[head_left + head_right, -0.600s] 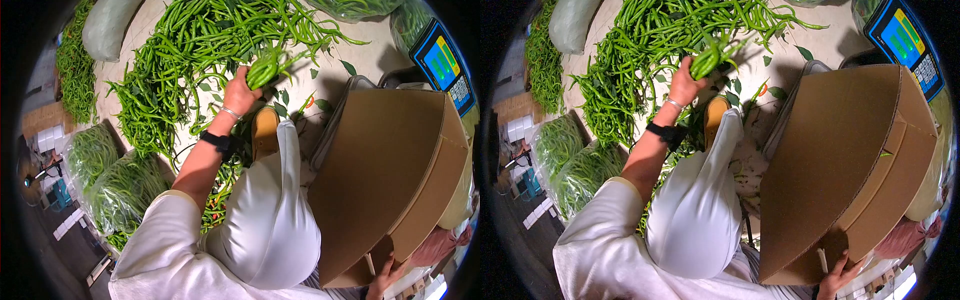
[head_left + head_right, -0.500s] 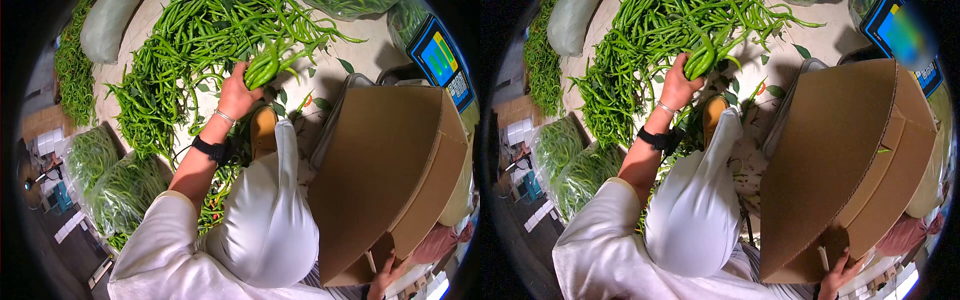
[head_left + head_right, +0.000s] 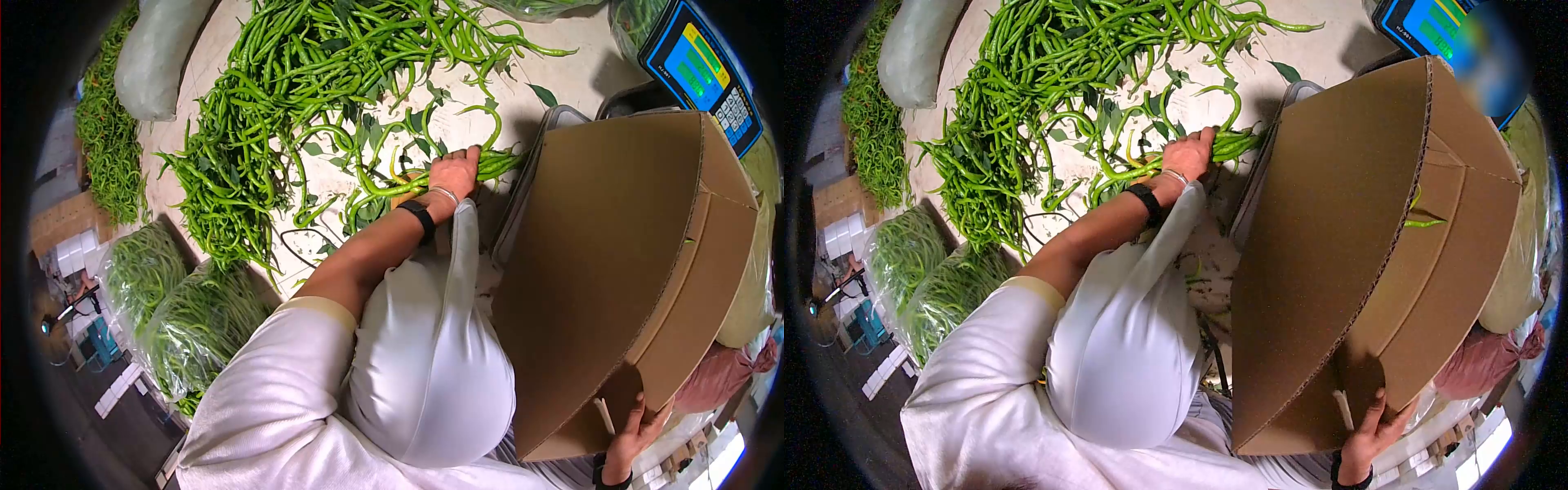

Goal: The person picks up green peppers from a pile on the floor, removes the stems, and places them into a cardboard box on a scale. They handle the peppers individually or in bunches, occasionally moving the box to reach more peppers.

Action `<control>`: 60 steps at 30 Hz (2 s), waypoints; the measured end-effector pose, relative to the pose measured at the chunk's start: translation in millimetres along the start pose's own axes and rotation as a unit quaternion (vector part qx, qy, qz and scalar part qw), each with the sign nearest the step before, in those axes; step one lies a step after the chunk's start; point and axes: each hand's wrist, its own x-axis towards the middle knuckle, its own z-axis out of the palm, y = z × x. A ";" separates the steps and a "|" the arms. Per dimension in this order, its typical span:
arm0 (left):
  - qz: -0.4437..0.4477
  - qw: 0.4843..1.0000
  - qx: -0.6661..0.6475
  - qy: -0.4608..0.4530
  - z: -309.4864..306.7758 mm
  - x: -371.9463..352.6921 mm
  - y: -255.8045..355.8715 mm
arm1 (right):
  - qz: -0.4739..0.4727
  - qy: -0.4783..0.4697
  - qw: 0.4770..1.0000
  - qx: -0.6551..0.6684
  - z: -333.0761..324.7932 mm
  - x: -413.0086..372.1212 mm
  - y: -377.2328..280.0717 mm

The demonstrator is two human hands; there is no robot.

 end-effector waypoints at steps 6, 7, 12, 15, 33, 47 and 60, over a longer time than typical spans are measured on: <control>-0.030 0.999 0.019 -0.036 -1.9 2.0 12.1 | 0.007 0.001 1.000 -0.015 1.9 -0.8 -6.1; -0.044 0.998 0.002 -0.049 -4.0 3.5 11.9 | 0.010 0.004 1.000 -0.009 2.7 -1.4 -6.7; -0.054 0.994 -0.089 -0.029 -23.8 9.6 2.1 | -0.001 0.019 0.999 -0.036 1.7 0.3 -11.9; -0.109 0.981 -0.158 0.027 -75.0 -4.1 3.3 | -0.033 0.023 0.992 -0.120 1.3 -1.2 -6.7; 0.210 0.729 -0.619 0.201 -447.3 -143.0 67.1 | -0.174 -0.022 0.983 -0.058 -18.1 2.9 3.6; 0.249 0.598 -0.742 -0.174 -396.2 -170.3 245.0 | -0.125 0.135 0.919 0.350 -135.7 25.8 12.3; 0.129 0.628 -0.740 -0.202 -324.5 -175.3 258.4 | -0.176 0.121 0.882 0.420 -113.4 24.1 -11.9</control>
